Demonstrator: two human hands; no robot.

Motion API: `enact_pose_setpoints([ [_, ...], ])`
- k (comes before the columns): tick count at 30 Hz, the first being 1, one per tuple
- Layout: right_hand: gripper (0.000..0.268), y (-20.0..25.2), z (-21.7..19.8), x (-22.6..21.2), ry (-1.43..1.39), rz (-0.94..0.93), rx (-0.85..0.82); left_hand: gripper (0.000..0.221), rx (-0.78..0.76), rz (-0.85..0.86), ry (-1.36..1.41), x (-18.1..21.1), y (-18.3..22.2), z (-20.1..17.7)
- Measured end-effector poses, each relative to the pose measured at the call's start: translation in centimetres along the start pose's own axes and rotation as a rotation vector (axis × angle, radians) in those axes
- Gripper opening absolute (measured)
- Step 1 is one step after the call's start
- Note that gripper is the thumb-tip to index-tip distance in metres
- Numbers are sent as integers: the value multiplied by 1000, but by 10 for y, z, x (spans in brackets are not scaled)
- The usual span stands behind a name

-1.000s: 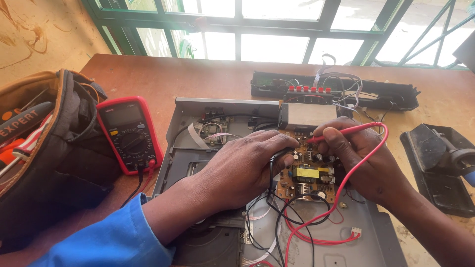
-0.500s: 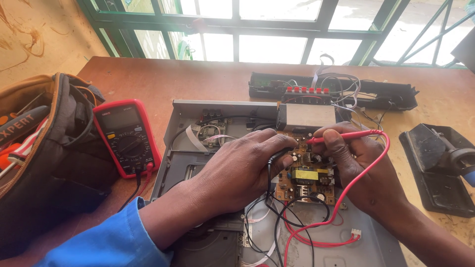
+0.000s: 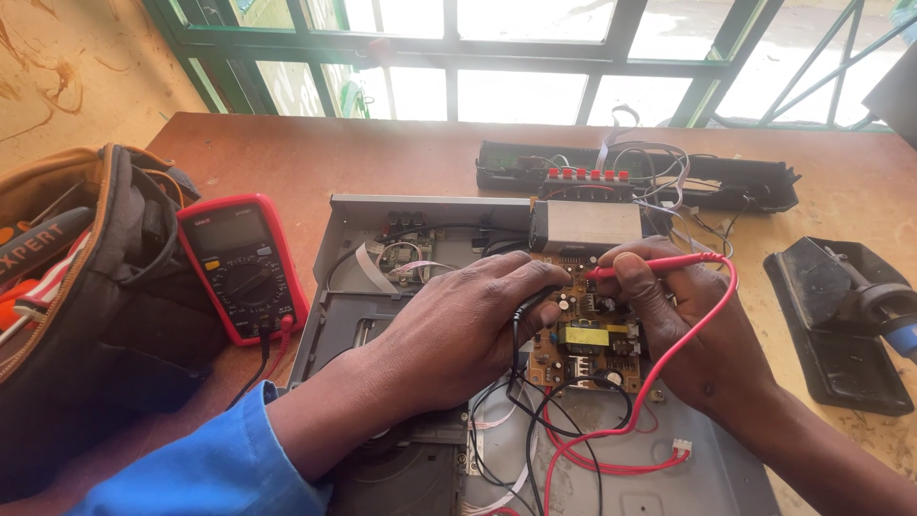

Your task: Using a multimeter to test various points on a circuit board for diagnostic purposes.

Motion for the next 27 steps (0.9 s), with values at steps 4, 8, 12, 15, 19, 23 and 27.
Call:
enact_pose_setpoints([
  [4, 42, 0, 0, -2, 5, -19, 5, 31, 8, 11, -6, 1, 0, 0],
  [8, 44, 1, 0, -3, 18, -30, -6, 32, 0, 4, -9, 0, 0, 1],
  [12, 45, 1, 0, -4, 21, -48, -9, 34, -9, -21, -11, 0, 0, 0],
  [15, 43, 1, 0, -3, 41, -39, -6, 35, -13, -20, -16, 0, 0, 0],
  [19, 40, 0, 0, -4, 26, -68, -3, 35, 1, -7, -21, -1, 0, 1],
  [23, 43, 1, 0, -5, 37, -68, -10, 33, 2, 9, -8, 0, 1, 1],
  [27, 42, 1, 0, -4, 48, -73, -20, 34, 0, -2, -12, 0, 0, 1],
])
Point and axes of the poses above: each hand's wrist, its own y-axis away from the middle knuckle, its own z-axis out of the palm, x = y × z, the point moved 8 cm from there along -y, towards the middle knuckle, and after that the axes turned 10 degrees about x, right-handed, at the moved point
